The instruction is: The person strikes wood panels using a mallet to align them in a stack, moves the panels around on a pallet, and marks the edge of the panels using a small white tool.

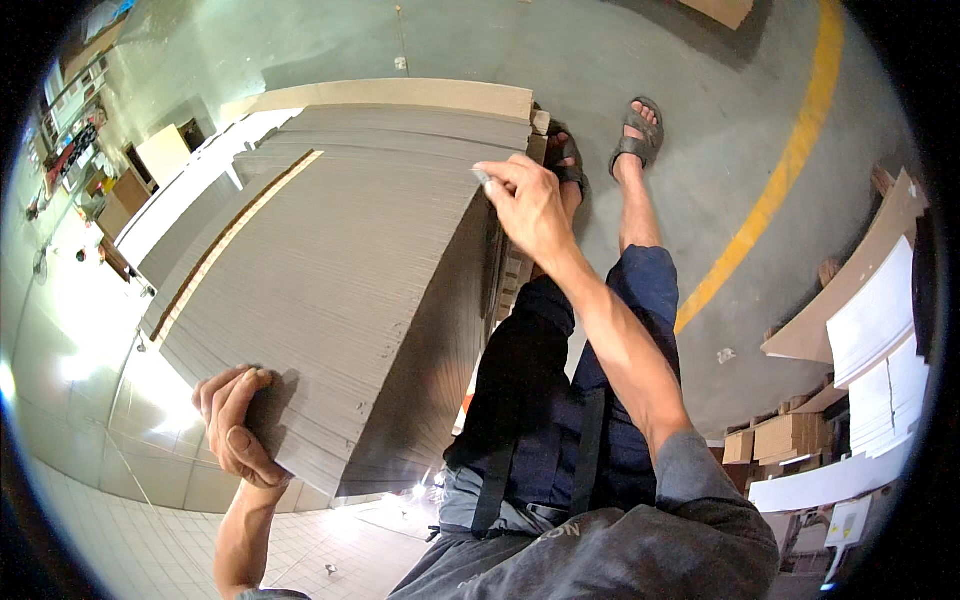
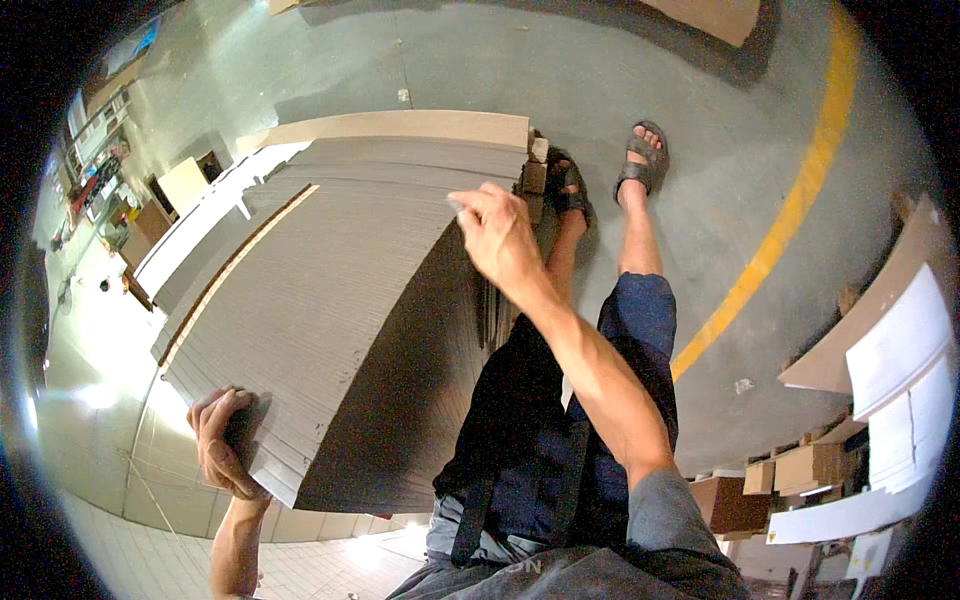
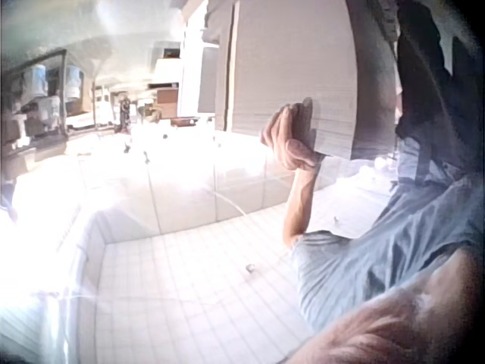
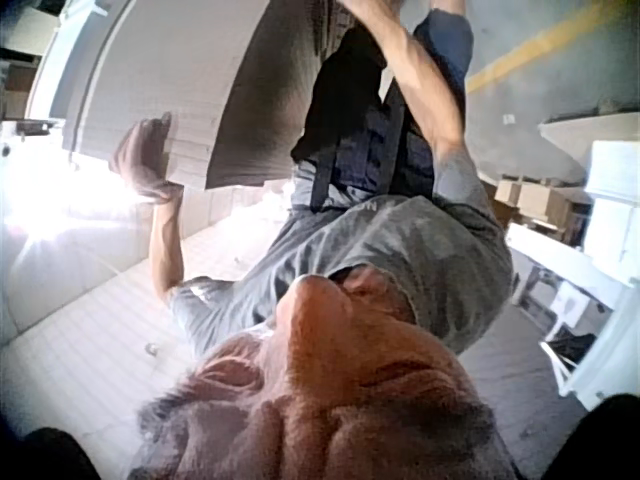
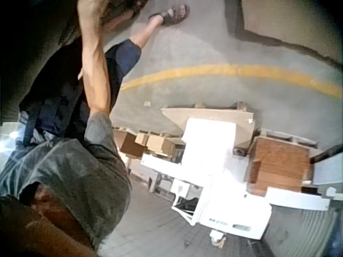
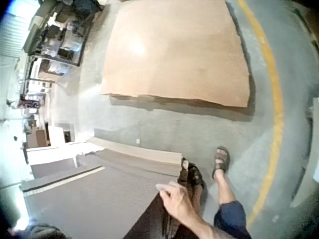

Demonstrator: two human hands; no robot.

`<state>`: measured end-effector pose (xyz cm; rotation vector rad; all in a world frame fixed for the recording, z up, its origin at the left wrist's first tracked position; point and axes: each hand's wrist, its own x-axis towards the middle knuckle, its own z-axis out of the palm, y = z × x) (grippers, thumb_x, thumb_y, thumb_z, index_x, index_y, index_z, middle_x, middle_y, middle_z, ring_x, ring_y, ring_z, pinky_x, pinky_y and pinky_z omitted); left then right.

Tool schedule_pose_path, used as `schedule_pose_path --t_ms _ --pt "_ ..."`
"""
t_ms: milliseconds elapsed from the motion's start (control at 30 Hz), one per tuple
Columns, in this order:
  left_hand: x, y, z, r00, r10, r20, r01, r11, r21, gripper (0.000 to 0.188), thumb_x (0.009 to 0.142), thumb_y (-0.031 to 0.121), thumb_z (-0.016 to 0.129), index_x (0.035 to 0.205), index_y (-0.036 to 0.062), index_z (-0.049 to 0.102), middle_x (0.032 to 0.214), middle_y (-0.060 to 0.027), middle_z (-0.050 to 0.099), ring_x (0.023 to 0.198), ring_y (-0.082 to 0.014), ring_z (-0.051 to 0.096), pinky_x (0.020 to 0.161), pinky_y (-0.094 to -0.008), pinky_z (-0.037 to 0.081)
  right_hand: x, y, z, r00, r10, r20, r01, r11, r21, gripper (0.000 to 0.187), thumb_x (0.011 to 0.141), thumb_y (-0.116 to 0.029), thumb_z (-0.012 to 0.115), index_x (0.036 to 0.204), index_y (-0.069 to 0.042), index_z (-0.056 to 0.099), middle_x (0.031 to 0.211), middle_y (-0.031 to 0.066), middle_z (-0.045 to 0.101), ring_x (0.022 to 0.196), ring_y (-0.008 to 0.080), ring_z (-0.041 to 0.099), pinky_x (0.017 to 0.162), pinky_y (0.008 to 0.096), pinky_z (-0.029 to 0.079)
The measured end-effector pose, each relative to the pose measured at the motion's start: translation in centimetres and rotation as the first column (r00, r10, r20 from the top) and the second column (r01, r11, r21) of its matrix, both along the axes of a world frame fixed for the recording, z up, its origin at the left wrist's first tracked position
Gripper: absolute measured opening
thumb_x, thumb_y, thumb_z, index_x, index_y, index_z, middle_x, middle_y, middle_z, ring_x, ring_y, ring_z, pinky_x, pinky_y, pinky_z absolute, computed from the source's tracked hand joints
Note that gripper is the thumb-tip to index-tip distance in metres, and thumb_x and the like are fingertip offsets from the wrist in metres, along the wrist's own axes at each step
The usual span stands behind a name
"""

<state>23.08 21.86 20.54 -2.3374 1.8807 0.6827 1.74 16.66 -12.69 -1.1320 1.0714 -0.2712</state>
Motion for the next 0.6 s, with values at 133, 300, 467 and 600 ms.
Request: schedule_pose_path --t_ms 133,300,467,600 --pt "-0.1 0.1 0.1 0.999 -0.009 0.045 0.009 1.000 0.000 0.051 0.107 0.030 0.025 0.103 0.0021 0.068 0.084 -0.0112 0.069 0.090 -0.0275 0.065 0.088 -0.0442 0.043 0.5 -0.2 4.6 0.993 0.095 0.066 -0.093 0.995 -0.035 0.023 0.089 0.002 0.055 0.102 0.000 0.073 0.075 0.0150 0.056 0.067 0.0254 0.055 0.063 0.0369 0.049" --pt "0.0 -0.2 0.1 0.999 -0.009 0.035 0.009 1.000 0.002 0.048 0.105 0.026 0.027 0.104 0.0009 0.068 0.085 -0.0116 0.069 0.089 -0.0274 0.064 0.089 -0.0439 0.043 0.0 -0.8 20.6 0.780 -0.002 0.625 0.070 0.994 -0.085 0.030 0.084 0.002 0.064 0.114 0.002 0.066 0.074 0.0082 0.053 0.068 0.0199 0.053 0.055 0.0297 0.048" --pt "0.1 0.9 0.5 0.999 -0.021 0.044 0.023 0.999 -0.044 0.044 0.104 0.022 0.029 0.105 0.0004 0.067 0.086 -0.0120 0.070 0.087 -0.0266 0.064 0.087 -0.0420 0.042 -0.1 -2.9 13.9 0.952 0.060 0.299 -0.042 0.997 -0.066 0.026 0.088 -0.003 0.063 0.113 0.000 0.070 0.078 0.0095 0.058 0.071 0.0165 0.056 0.063 0.0300 0.048" --pt "0.2 -0.1 -0.1 1.000 -0.010 -0.016 0.009 0.998 -0.054 0.043 0.104 0.021 0.031 0.106 -0.0003 0.067 0.087 -0.0118 0.070 0.087 -0.0259 0.065 0.086 -0.0408 0.043 0.6 1.8 3.1 0.982 -0.161 -0.096 0.166 0.985 0.054 0.025 0.089 -0.003 0.064 0.113 0.003 0.071 0.081 0.0098 0.061 0.069 0.0164 0.057 0.062 0.0301 0.048"
